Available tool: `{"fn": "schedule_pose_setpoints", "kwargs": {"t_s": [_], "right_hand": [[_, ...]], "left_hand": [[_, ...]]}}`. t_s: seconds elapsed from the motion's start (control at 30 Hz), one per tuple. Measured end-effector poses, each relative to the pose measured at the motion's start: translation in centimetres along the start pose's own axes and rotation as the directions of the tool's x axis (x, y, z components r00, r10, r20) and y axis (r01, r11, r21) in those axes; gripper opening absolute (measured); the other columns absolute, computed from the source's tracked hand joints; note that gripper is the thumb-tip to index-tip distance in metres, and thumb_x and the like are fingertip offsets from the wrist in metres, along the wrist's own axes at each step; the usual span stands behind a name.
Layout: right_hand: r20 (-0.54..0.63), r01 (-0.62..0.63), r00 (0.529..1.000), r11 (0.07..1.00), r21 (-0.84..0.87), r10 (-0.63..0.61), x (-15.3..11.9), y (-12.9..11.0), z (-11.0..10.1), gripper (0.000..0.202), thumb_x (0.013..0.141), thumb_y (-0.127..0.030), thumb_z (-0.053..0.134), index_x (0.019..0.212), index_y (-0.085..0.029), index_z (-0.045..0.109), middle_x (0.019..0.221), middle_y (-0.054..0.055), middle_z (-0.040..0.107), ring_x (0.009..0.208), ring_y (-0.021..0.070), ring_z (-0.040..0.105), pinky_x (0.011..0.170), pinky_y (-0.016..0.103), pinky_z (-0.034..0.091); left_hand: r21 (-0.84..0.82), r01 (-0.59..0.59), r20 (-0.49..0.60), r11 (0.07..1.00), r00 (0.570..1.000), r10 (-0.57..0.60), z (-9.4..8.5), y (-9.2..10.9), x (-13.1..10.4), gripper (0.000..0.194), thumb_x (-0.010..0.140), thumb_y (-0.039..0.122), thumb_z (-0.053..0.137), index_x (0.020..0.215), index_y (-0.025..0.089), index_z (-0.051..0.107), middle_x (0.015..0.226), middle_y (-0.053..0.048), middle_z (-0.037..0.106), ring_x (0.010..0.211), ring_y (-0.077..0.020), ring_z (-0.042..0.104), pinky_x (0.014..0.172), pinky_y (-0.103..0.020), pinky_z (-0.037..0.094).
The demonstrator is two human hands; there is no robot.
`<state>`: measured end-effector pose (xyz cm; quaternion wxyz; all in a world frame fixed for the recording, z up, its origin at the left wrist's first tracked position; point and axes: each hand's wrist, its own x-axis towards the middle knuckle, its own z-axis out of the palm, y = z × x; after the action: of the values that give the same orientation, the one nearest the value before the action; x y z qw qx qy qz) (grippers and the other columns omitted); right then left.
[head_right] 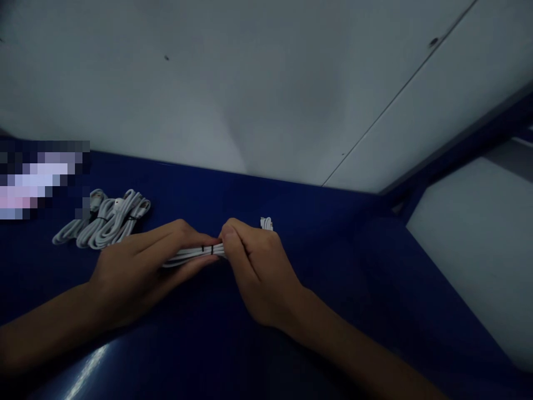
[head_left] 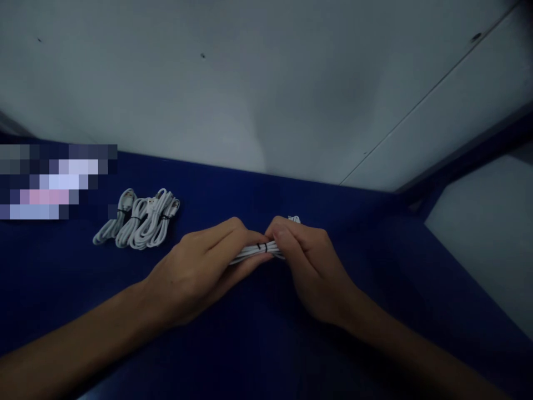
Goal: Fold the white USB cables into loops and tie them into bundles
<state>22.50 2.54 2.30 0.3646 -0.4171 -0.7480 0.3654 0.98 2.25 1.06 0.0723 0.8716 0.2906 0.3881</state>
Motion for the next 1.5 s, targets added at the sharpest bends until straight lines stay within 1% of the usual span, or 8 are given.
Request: {"fn": "schedule_pose_setpoints", "kwargs": {"t_s": [0.2, 0.4, 0.57, 0.8, 0.9, 1.13, 1.3, 1.5], "right_hand": [[0.035, -0.066, 0.997, 0.998, 0.016, 0.065, -0.1, 0.2, 0.1, 0.05, 0.117, -0.037, 0.039, 0.07, -0.022, 0.046, 0.063, -0.005, 0.046, 0.056, 0.0116, 0.04, 0.055, 0.03, 0.032], [0.096, -0.176, 0.981, 0.982, 0.069, 0.169, -0.3, 0.2, 0.1, 0.055, 0.117, -0.041, 0.04, 0.066, -0.022, 0.045, 0.06, -0.005, 0.045, 0.054, 0.0113, 0.038, 0.053, 0.029, 0.031], [0.093, -0.163, 0.983, 0.986, 0.029, 0.16, -0.2, 0.1, 0.1, 0.055, 0.116, -0.039, 0.042, 0.064, -0.022, 0.046, 0.058, -0.005, 0.046, 0.051, 0.0108, 0.039, 0.052, 0.029, 0.031], [-0.077, 0.027, 0.997, 0.997, -0.077, -0.033, -0.4, -0.2, 1.1, 0.045, 0.113, -0.026, 0.045, 0.068, -0.021, 0.047, 0.061, -0.006, 0.047, 0.052, 0.0092, 0.04, 0.053, 0.027, 0.033], [-0.092, 0.033, 0.995, 0.998, -0.061, -0.039, -0.5, -0.2, 1.2, 0.046, 0.113, -0.024, 0.045, 0.067, -0.022, 0.043, 0.059, -0.007, 0.044, 0.051, 0.0088, 0.038, 0.051, 0.027, 0.032], [-0.066, -0.009, 0.998, 0.996, 0.087, 0.015, -0.5, -0.1, 0.9, 0.05, 0.115, -0.032, 0.045, 0.067, -0.022, 0.042, 0.059, -0.006, 0.042, 0.052, 0.01, 0.036, 0.051, 0.028, 0.029], [0.019, -0.177, 0.984, 0.96, 0.217, 0.177, -0.5, 0.1, 1.0, 0.054, 0.116, -0.042, 0.047, 0.066, -0.022, 0.042, 0.061, -0.005, 0.039, 0.056, 0.0108, 0.033, 0.052, 0.028, 0.028], [0.081, -0.245, 0.969, 0.924, 0.293, 0.231, -0.5, 0.2, 1.0, 0.056, 0.116, -0.045, 0.048, 0.066, -0.021, 0.041, 0.061, -0.006, 0.036, 0.056, 0.0108, 0.028, 0.052, 0.028, 0.025]], "left_hand": [[-0.061, 0.105, 0.135, 0.993, 0.986, -0.096, 0.1, 0.1, -0.2, 0.017, 0.112, 0.025, 0.063, 0.127, 0.019, 0.06, 0.098, 0.003, 0.067, 0.071, -0.0111, 0.068, 0.061, -0.022, 0.053], [0.045, 0.001, 0.223, 0.999, 0.975, -0.011, -0.4, 0.6, 0.7, 0.02, 0.118, 0.029, 0.047, 0.112, 0.016, 0.061, 0.086, 0.002, 0.062, 0.064, -0.0143, 0.064, 0.053, -0.025, 0.049], [0.063, 0.015, 0.301, 0.998, 0.953, -0.033, -0.7, 0.7, 0.8, 0.022, 0.119, 0.028, 0.042, 0.112, 0.017, 0.059, 0.086, 0.001, 0.066, 0.062, -0.0153, 0.067, 0.051, -0.025, 0.048], [-0.106, 0.311, 0.382, 0.945, 0.89, -0.25, -0.6, 0.6, 0.4, 0.012, 0.114, 0.033, 0.052, 0.111, 0.021, 0.055, 0.073, 0.007, 0.066, 0.051, -0.0123, 0.062, 0.046, -0.022, 0.041], [-0.149, 0.355, 0.383, 0.923, 0.881, -0.277, -0.6, 0.7, 0.5, 0.011, 0.113, 0.032, 0.052, 0.111, 0.022, 0.055, 0.066, 0.01, 0.06, 0.044, -0.0104, 0.055, 0.042, -0.02, 0.037], [-0.176, 0.2, 0.249, 0.964, 0.956, -0.153, -0.4, 0.7, 0.3, 0.004, 0.109, 0.019, 0.055, 0.108, 0.022, 0.053, 0.063, 0.013, 0.052, 0.041, -0.0069, 0.05, 0.042, -0.019, 0.034], [-0.045, 0.074, 0.17, 0.996, 0.983, -0.065, -0.2, 0.4, 0.1, 0.005, 0.11, 0.021, 0.058, 0.114, 0.018, 0.059, 0.078, 0.006, 0.061, 0.053, -0.0095, 0.057, 0.049, -0.023, 0.042], [0.177, -0.17, 0.119, 0.969, 0.981, 0.15, -0.2, 0.3, 0.3, 0.006, 0.111, 0.014, 0.056, 0.109, 0.014, 0.062, 0.086, 0.0, 0.064, 0.063, -0.0134, 0.061, 0.051, -0.025, 0.05]]}}
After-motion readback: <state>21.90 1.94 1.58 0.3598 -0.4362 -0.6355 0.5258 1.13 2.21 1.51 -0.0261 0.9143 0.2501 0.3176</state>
